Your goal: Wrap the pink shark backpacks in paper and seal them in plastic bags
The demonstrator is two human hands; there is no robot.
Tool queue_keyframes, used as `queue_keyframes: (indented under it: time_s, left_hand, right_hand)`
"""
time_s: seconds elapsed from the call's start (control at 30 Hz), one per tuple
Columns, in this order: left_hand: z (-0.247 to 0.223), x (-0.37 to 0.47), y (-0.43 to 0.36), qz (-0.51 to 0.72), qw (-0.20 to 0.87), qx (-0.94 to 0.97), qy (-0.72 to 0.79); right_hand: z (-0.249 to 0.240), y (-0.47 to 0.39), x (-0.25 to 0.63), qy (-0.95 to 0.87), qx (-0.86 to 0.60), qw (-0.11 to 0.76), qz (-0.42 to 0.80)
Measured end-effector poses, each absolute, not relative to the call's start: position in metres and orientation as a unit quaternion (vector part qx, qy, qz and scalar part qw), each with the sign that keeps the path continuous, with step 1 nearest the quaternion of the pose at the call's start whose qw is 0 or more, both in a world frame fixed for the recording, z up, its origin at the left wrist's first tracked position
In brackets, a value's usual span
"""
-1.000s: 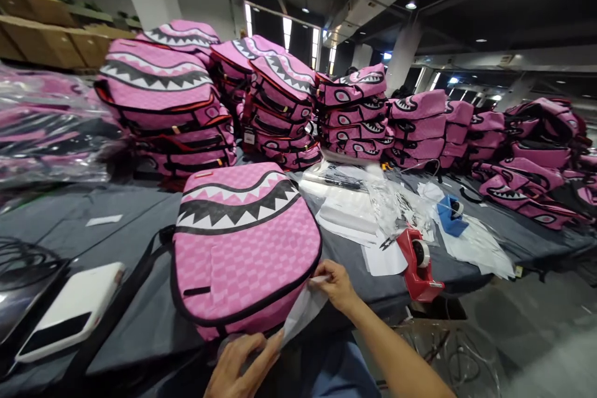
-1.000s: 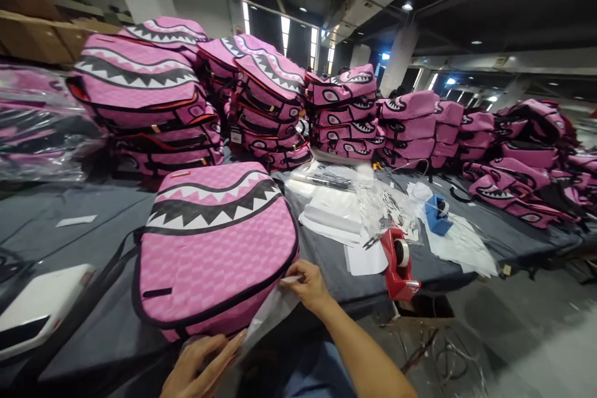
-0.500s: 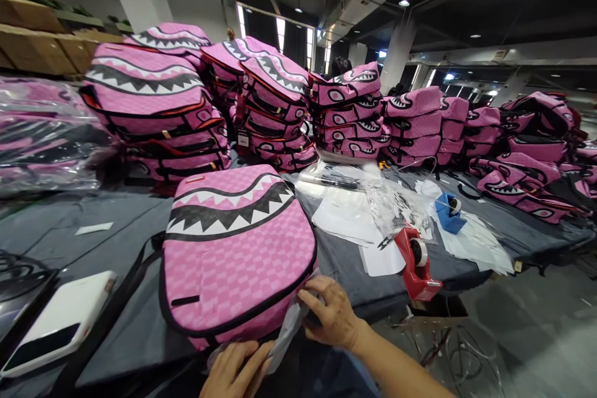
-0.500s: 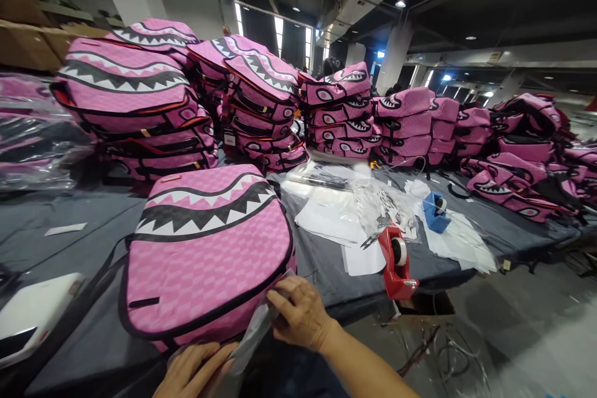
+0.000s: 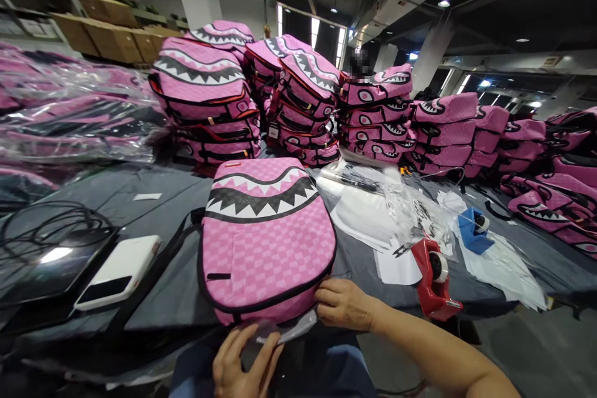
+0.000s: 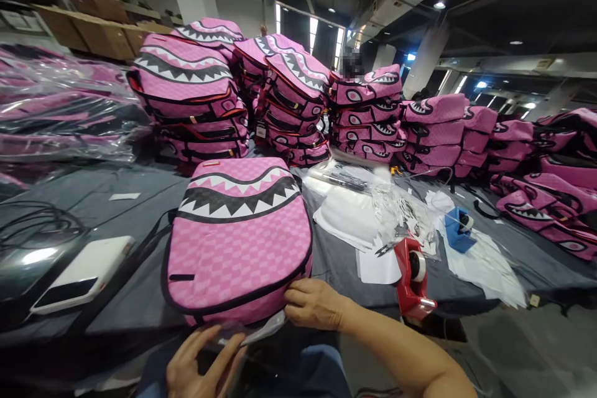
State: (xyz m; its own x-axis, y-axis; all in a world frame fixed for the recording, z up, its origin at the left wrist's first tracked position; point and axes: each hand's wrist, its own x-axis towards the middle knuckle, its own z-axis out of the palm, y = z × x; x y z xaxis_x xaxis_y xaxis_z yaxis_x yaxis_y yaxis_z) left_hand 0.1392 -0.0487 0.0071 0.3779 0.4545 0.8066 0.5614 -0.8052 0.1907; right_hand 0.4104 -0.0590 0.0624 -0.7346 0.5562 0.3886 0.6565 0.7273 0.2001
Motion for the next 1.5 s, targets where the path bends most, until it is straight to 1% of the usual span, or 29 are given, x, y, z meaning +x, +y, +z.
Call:
queue_keyframes:
  time_s: [0.13,0.3,0.47,0.57,0.67,0.77,0.93,1.07,1.17,1.23,1.3,1.33,1.4,1.5]
  left_hand:
    - [0.019,0.142,-0.041,-0.480,0.061,-0.839,-0.249]
    - [0.041,0.134,-0.017,-0.476,0.086,-0.864,-0.143]
    - [0.050,0.134,-0.008,-0.398,0.092,-0.902,-0.141]
    - [0.044,0.130,-0.006,-0.325,0.023,-0.932,-0.161]
    - [0.037,0.123,-0.002,-0.271,-0.043,-0.945,-0.178]
    - [0.037,0.117,0.003,-0.260,-0.082,-0.946,-0.175]
    - [0.042,0.117,0.005,-0.262,-0.104,-0.946,-0.162]
    - [0.054,0.112,0.011,-0.252,-0.137,-0.942,-0.175]
    - [0.087,0.104,0.024,-0.241,-0.185,-0.936,-0.175]
    - [0.121,0.100,0.034,-0.231,-0.211,-0.933,-0.176]
    - [0.156,0.100,0.042,-0.248,-0.208,-0.928,-0.186]
    - [0.173,0.102,0.045,-0.276,-0.185,-0.925,-0.185]
    - [0.200,0.108,0.046,-0.346,-0.105,-0.917,-0.170]
    - [0.226,0.120,0.043,-0.400,0.023,-0.905,-0.146]
  right_hand:
    - [0.067,-0.052,0.413,-0.934,-0.327,0.089,-0.112]
    - [0.084,-0.042,0.416,-0.946,-0.315,0.049,-0.054]
    - [0.099,-0.037,0.414,-0.953,-0.301,0.014,-0.010]
    - [0.107,-0.039,0.410,-0.956,-0.294,0.006,-0.015]
    - [0.111,-0.044,0.406,-0.953,-0.300,0.029,-0.027]
    - [0.107,-0.047,0.403,-0.943,-0.328,0.039,-0.039]
    - [0.097,-0.045,0.396,-0.947,-0.319,-0.005,-0.041]
    - [0.110,-0.034,0.392,-0.946,-0.323,-0.010,-0.031]
    - [0.145,-0.020,0.393,-0.949,-0.315,0.015,-0.005]
    - [0.177,-0.010,0.393,-0.947,-0.315,0.055,0.017]
    - [0.209,0.000,0.391,-0.940,-0.325,0.099,0.027]
    - [0.222,0.004,0.390,-0.934,-0.334,0.122,0.023]
    - [0.241,0.008,0.388,-0.921,-0.351,0.168,0.003]
    - [0.251,0.009,0.387,-0.895,-0.374,0.239,-0.044]
